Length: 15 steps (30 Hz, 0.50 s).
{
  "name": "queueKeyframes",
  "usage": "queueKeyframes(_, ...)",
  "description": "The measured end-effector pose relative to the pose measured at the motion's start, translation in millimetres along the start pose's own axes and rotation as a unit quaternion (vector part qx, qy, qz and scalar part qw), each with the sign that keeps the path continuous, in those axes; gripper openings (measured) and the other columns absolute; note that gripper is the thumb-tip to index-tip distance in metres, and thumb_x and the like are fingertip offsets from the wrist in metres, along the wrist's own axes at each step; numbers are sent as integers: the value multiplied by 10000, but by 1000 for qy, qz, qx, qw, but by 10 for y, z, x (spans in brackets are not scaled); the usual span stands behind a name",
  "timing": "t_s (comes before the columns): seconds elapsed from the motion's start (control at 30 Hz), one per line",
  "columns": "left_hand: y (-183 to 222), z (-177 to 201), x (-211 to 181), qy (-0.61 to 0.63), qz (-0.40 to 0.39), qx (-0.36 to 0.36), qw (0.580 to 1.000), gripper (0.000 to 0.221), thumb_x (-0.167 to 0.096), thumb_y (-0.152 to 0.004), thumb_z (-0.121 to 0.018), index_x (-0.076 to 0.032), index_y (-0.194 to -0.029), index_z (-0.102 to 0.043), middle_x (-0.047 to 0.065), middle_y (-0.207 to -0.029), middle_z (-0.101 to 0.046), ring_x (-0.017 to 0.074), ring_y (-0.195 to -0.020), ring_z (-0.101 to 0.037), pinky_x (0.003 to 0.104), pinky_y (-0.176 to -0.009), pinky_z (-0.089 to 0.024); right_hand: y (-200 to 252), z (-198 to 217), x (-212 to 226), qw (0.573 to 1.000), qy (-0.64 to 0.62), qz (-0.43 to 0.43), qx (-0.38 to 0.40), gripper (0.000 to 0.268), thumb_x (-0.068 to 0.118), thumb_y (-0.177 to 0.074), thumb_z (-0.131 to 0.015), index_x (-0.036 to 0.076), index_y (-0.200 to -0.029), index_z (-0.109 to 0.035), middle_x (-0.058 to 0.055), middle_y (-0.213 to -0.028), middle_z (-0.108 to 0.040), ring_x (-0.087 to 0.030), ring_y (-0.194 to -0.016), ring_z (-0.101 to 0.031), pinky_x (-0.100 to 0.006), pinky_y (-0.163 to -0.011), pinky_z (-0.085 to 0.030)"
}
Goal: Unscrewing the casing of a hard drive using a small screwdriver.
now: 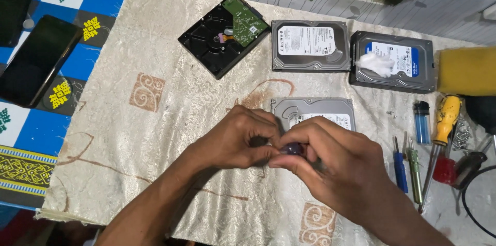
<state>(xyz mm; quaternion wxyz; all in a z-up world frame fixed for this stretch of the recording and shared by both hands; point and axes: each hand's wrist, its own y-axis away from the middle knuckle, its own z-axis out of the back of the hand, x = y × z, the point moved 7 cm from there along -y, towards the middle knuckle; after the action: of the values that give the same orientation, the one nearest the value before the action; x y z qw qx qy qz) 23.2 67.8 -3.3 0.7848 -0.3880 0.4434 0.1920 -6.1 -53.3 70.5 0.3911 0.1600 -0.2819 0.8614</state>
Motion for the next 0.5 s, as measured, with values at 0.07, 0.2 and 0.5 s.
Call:
queueKeyframes(0.07,19,-24,47,-1,-5,-3,1000,120,-41,-845,-812,-60,-805,-701,60,-772,-706,177,-695,-694,308,-664,-601,-33,26,73,995,-81,42,27,292,70,-816,-795,24,-1065,-649,-51,-919,-688,-151,-706,-592,-235,-632,-559)
queueKeyframes(0.2,40,-50,76,-13,0,-28,1000,268,4,-790,-805,-89,-685,-576,-1,-640,-547,139,-610,-539,285,-559,-454,-54,22,155,960,-234,123,90,297,-175,-930,-520,-62,-1153,-680,-163,-1086,-747,-334,-1028,-688,-405,-825,-596)
queueKeyframes(0.5,-63,27,-35,-40,8,-69,997,300,-183,-845,-837,-123,-712,-574,7,-721,-643,130,-661,-586,275,-574,-451,-42,50,-88,999,-38,-16,-35,254,174,-834,-867,57,-900,-651,4,-754,-607,-90,-597,-505,-200,-580,-469)
